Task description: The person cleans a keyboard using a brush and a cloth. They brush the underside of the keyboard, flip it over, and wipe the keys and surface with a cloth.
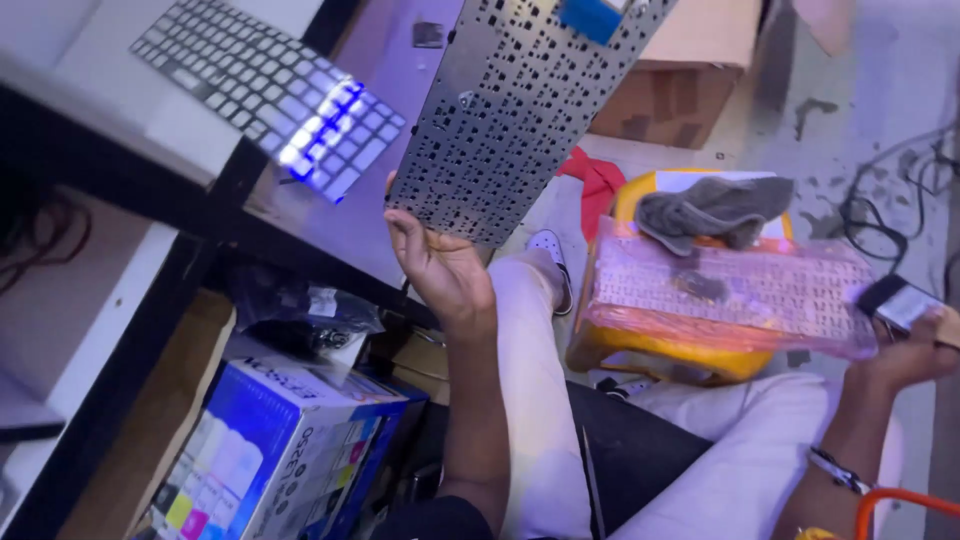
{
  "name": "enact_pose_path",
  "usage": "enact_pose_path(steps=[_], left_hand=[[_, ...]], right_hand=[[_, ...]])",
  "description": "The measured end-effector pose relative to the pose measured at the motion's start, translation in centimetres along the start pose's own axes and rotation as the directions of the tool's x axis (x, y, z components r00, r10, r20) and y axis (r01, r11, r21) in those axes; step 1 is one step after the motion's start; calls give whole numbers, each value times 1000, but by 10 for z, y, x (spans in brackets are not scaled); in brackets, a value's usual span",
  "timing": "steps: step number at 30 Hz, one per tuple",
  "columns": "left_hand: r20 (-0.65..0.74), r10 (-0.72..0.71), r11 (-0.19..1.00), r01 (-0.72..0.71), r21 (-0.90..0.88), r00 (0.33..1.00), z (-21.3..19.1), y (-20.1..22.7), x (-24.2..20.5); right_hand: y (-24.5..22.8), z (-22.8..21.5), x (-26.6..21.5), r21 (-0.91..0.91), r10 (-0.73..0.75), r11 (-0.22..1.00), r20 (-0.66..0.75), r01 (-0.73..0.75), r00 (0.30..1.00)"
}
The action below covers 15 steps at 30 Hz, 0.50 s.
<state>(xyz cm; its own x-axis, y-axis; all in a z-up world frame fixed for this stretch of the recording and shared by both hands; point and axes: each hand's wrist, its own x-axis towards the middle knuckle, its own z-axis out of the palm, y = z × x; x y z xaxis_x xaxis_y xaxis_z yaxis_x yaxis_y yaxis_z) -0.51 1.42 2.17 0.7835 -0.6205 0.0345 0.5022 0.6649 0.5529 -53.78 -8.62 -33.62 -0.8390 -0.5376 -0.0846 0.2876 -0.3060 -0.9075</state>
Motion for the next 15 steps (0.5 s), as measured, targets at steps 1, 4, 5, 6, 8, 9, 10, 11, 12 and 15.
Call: enact_pose_path(steps=[1,4,5,6,8,9,10,11,12,15], left_hand=[[-13,26,1000,-26,-8,1000,3,5,-7],[-153,67,990,-85,-115,986,14,14,-25],[-231,98,991,-118,-71,968,16,17,-31],[-306,131,989,-146,-25,943,19,19,-38],[-395,165,971,-220,-98,904,0,11,-33],[-488,183,941,-296,-163,853,-10,6,-31],[-491,182,941,-295,-164,852,-12,5,-27],[-509,213,921,-345,-181,834,-14,4,-23],[-528,242,898,-395,-196,814,-16,3,-20],[-501,325,844,-485,-228,802,-11,4,-6]], right_hand=[[-2,4,-3,4,6,1000,30,-6,1000],[-5,6,-6,15,24,1000,50,-25,998],[-3,5,-4,-5,82,997,7,-82,997],[-2,3,-1,-22,139,990,-37,-139,990],[1,1,-2,-19,116,993,-21,-116,993],[1,-2,-1,-21,90,996,-4,-90,996],[2,0,-1,-23,88,996,-3,-88,996],[3,-1,-2,-34,40,999,40,-39,998],[4,-2,-3,-42,-8,999,84,12,996],[4,0,-2,-64,7,998,57,-3,998]])
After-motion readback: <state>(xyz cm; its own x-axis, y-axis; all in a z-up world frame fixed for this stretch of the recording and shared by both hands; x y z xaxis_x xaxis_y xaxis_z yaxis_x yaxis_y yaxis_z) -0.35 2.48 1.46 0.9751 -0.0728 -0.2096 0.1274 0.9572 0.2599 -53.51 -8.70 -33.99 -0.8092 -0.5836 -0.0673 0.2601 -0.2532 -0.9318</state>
